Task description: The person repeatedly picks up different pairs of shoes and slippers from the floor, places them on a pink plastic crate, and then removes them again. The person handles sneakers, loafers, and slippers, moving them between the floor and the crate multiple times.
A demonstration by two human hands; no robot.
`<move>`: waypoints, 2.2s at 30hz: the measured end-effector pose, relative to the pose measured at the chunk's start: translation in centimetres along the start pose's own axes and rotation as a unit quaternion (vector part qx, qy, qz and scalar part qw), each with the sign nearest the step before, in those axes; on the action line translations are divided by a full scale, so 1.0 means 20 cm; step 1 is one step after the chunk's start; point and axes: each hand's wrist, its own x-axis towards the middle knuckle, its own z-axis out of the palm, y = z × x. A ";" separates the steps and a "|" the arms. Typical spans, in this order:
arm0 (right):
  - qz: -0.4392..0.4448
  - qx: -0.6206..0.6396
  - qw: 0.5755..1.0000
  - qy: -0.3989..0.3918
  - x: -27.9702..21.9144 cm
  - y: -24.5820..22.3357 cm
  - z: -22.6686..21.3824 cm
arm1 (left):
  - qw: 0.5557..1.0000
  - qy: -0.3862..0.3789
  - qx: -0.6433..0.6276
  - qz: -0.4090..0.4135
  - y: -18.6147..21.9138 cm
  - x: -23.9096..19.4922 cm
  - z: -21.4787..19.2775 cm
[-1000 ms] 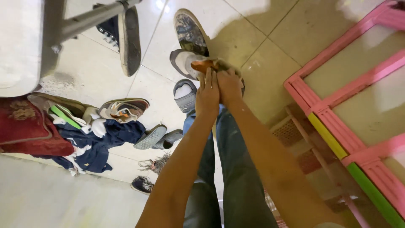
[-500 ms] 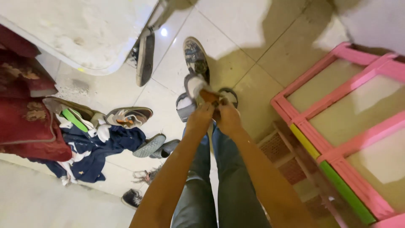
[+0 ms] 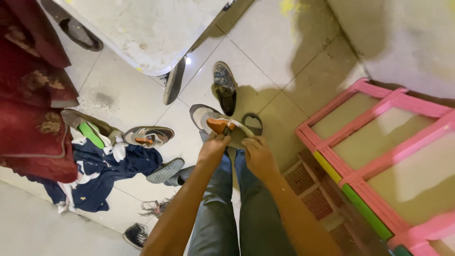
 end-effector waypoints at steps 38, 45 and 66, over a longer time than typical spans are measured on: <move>-0.137 -0.047 0.969 -0.200 -0.05 -0.68 0.07 | 0.985 0.011 -0.015 -0.174 0.13 -0.80 -0.13; -0.179 -0.048 0.958 -0.219 -0.03 -0.82 0.21 | 0.982 0.007 -0.041 -0.184 0.05 -0.93 -0.14; -0.238 -0.036 0.919 -0.311 0.02 -1.16 0.64 | 0.887 0.212 -0.312 -0.265 -0.28 -1.32 0.23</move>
